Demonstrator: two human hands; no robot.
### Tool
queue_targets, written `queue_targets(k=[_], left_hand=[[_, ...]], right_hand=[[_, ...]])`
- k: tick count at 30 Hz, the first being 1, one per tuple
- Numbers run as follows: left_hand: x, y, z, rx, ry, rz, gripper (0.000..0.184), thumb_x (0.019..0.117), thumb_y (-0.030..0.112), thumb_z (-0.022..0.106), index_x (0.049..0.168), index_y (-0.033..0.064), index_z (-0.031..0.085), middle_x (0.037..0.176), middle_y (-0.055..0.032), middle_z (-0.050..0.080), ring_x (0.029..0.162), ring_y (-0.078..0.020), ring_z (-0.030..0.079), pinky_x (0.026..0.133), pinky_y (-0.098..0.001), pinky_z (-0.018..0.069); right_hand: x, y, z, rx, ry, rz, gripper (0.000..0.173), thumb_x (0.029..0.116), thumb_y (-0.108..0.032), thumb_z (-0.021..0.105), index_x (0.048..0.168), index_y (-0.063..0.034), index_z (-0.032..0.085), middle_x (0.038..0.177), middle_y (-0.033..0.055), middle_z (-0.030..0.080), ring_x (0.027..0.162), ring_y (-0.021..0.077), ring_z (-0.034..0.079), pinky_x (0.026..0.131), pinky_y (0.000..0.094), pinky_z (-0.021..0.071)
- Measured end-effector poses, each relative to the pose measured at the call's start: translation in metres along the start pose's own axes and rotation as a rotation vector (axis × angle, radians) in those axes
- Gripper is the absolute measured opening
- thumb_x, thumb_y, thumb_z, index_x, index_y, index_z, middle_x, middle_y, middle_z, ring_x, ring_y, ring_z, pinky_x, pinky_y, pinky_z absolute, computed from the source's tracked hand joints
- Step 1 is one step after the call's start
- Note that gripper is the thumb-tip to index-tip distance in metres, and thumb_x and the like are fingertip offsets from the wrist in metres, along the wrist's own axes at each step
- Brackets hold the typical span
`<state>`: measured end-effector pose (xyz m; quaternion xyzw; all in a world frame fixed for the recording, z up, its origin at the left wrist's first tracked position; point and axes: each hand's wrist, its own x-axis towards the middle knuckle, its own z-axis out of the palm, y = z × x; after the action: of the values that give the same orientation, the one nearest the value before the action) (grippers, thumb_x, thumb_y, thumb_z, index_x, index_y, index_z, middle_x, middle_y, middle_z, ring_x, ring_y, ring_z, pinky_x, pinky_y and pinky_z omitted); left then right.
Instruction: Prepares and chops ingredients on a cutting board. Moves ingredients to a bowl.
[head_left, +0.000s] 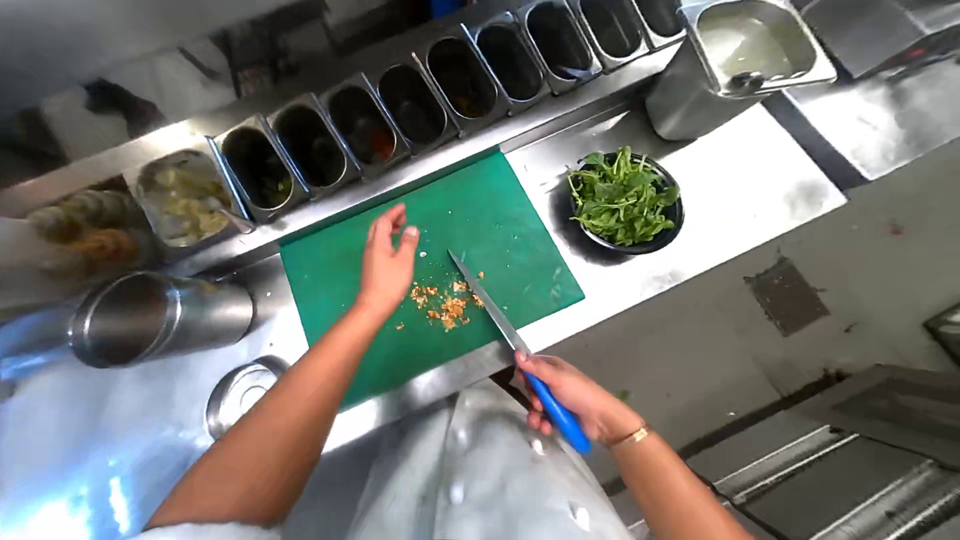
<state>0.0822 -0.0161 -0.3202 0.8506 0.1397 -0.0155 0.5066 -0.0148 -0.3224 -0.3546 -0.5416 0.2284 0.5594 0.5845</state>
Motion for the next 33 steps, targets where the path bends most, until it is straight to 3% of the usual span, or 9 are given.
queue_targets(k=[4,6,10,13,18,22,26,30,33], left_hand=[[-0.064,-0.047,0.027,0.230,-0.046,0.102,0.030,0.1027,0.022,0.060,0.129,0.0081,0.067,0.125,-0.0102,0.066,0.118,-0.0255,0.062,0.101,-0.0486,0.0526],[-0.085,-0.059,0.049,0.261,-0.021,0.199,0.026,0.1007,0.024,0.063,0.122,0.0107,0.072,0.126,-0.0075,0.067,0.121,-0.0256,0.060,0.103,-0.0485,0.0511],[-0.089,-0.060,0.084,0.288,-0.017,0.321,0.030,0.1014,0.026,0.062,0.127,0.0131,0.070,0.137,-0.0051,0.064,0.132,-0.0252,0.056,0.111,-0.0489,0.0460],[-0.082,-0.060,0.100,0.299,-0.011,0.397,0.033,0.1016,0.031,0.062,0.128,0.0121,0.070,0.139,-0.0052,0.063,0.130,-0.0246,0.058,0.111,-0.0474,0.0463],[-0.075,-0.066,0.103,0.410,0.038,0.585,0.029,0.1033,0.031,0.058,0.120,0.0128,0.073,0.126,-0.0045,0.070,0.124,-0.0241,0.063,0.111,-0.0445,0.0473],[-0.072,-0.074,0.097,0.546,-0.052,0.749,0.024,0.1018,0.027,0.056,0.101,0.0135,0.075,0.116,-0.0029,0.071,0.124,-0.0247,0.061,0.115,-0.0464,0.0422],[-0.080,-0.066,0.081,0.518,-0.074,0.619,0.020,0.1010,0.023,0.058,0.101,0.0140,0.077,0.111,-0.0018,0.072,0.125,-0.0262,0.060,0.120,-0.0520,0.0351],[-0.078,-0.057,0.069,0.376,0.009,0.424,0.019,0.0988,0.016,0.060,0.104,0.0163,0.078,0.108,-0.0006,0.072,0.124,-0.0238,0.060,0.118,-0.0496,0.0375],[-0.078,-0.047,0.081,0.347,0.025,0.401,0.023,0.1021,0.025,0.057,0.112,0.0166,0.076,0.115,0.0004,0.072,0.124,-0.0221,0.059,0.113,-0.0454,0.0434]], right_hand=[[-0.008,0.013,0.003,-0.082,0.129,-0.141,0.037,0.0940,-0.035,0.071,0.114,-0.0076,0.058,0.074,0.0046,0.060,0.055,0.0161,0.060,0.050,0.0300,0.0553],[-0.015,0.010,0.007,-0.140,0.111,-0.101,0.033,0.1006,-0.041,0.062,0.113,-0.0106,0.059,0.069,0.0002,0.055,0.050,0.0116,0.054,0.045,0.0259,0.0492],[-0.016,0.012,0.020,0.028,-0.036,-0.001,0.056,0.1086,-0.056,0.031,0.110,-0.0092,0.062,0.066,0.0007,0.052,0.045,0.0109,0.049,0.039,0.0254,0.0470],[-0.008,0.021,0.028,0.078,-0.040,0.002,0.058,0.1086,-0.057,0.029,0.109,-0.0081,0.060,0.065,0.0019,0.051,0.044,0.0121,0.049,0.038,0.0268,0.0470],[-0.007,0.021,0.028,0.139,-0.079,0.033,0.060,0.1071,-0.061,0.027,0.104,-0.0093,0.058,0.063,0.0005,0.048,0.041,0.0109,0.046,0.038,0.0260,0.0462],[-0.008,0.015,0.028,0.175,-0.088,0.056,0.061,0.1066,-0.062,0.028,0.103,-0.0093,0.058,0.062,0.0005,0.047,0.041,0.0106,0.045,0.038,0.0257,0.0459],[-0.007,0.008,0.025,0.219,-0.125,0.077,0.061,0.1061,-0.063,0.028,0.101,-0.0099,0.057,0.062,0.0002,0.047,0.041,0.0101,0.046,0.038,0.0252,0.0461],[-0.006,0.016,0.023,0.209,-0.119,0.061,0.060,0.1065,-0.062,0.029,0.101,-0.0098,0.058,0.063,0.0005,0.048,0.043,0.0108,0.047,0.039,0.0258,0.0471],[-0.008,0.015,0.032,0.206,-0.094,0.066,0.060,0.1073,-0.061,0.027,0.099,-0.0092,0.058,0.062,0.0010,0.047,0.043,0.0115,0.047,0.039,0.0266,0.0471]])
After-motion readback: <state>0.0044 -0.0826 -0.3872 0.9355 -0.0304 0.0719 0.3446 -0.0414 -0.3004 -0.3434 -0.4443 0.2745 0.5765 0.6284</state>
